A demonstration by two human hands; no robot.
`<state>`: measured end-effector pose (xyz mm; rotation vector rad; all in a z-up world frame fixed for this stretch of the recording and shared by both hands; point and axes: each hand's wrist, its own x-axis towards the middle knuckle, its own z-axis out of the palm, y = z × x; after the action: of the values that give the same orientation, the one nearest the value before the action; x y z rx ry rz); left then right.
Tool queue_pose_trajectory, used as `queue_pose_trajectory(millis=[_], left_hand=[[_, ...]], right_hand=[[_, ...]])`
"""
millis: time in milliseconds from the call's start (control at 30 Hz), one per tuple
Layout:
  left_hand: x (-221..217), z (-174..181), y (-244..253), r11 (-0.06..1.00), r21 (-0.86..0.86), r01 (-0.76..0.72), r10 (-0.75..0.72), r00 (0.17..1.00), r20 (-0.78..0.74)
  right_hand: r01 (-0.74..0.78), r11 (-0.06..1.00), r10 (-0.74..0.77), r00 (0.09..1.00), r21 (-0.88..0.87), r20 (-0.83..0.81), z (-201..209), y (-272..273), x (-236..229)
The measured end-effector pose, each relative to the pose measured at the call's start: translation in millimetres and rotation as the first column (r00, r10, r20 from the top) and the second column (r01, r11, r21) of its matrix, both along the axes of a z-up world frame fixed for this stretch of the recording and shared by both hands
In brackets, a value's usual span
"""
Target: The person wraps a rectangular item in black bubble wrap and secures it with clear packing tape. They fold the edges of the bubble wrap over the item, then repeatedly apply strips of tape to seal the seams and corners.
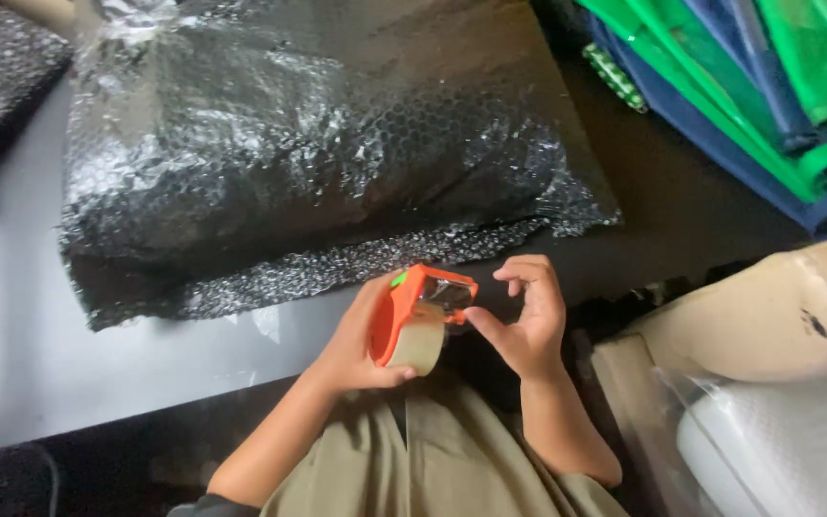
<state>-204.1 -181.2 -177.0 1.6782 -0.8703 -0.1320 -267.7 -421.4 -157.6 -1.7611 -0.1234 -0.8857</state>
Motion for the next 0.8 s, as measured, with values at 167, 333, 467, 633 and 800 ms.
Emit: queue_pose_trajectory(millis=[167, 333, 467, 633, 800], left_hand=[[-0.8, 1.1, 3.7, 1.000, 0.001, -0.005, 0.005, 1.000, -0.021], [-3.3, 0.6, 2.5, 1.000, -0.002, 0.007, -0.007, 1.000, -0.017], [-7.3, -26.2, 0.5, 0.992, -0.122, -0.036, 0.059, 0.980, 0.190], [-16.0, -32.9, -1.4, 0.988, -0.121, -0.093, 0.143, 0.838, 0.527], [-22.4, -43.1, -1.8, 0.977, -0.041, -0.209, 0.181, 0.712, 0.679]], right_hand=[[0.105, 0.971, -0.113, 0.993, -0.215, -0.024, 35.4, 22.7, 3.2], [0.195, 0.913, -0.209, 0.978, -0.358, 0.000, 35.8, 27.5, -6.9], [0.236, 0.905, -0.227, 0.972, -0.355, 0.066, 34.6, 33.6, -8.4], [0.239, 0.897, -0.200, 0.970, -0.372, 0.141, 32.5, 44.1, -6.5], [0.274, 0.842, -0.211, 0.960, -0.465, 0.184, 52.4, 60.1, -14.2]])
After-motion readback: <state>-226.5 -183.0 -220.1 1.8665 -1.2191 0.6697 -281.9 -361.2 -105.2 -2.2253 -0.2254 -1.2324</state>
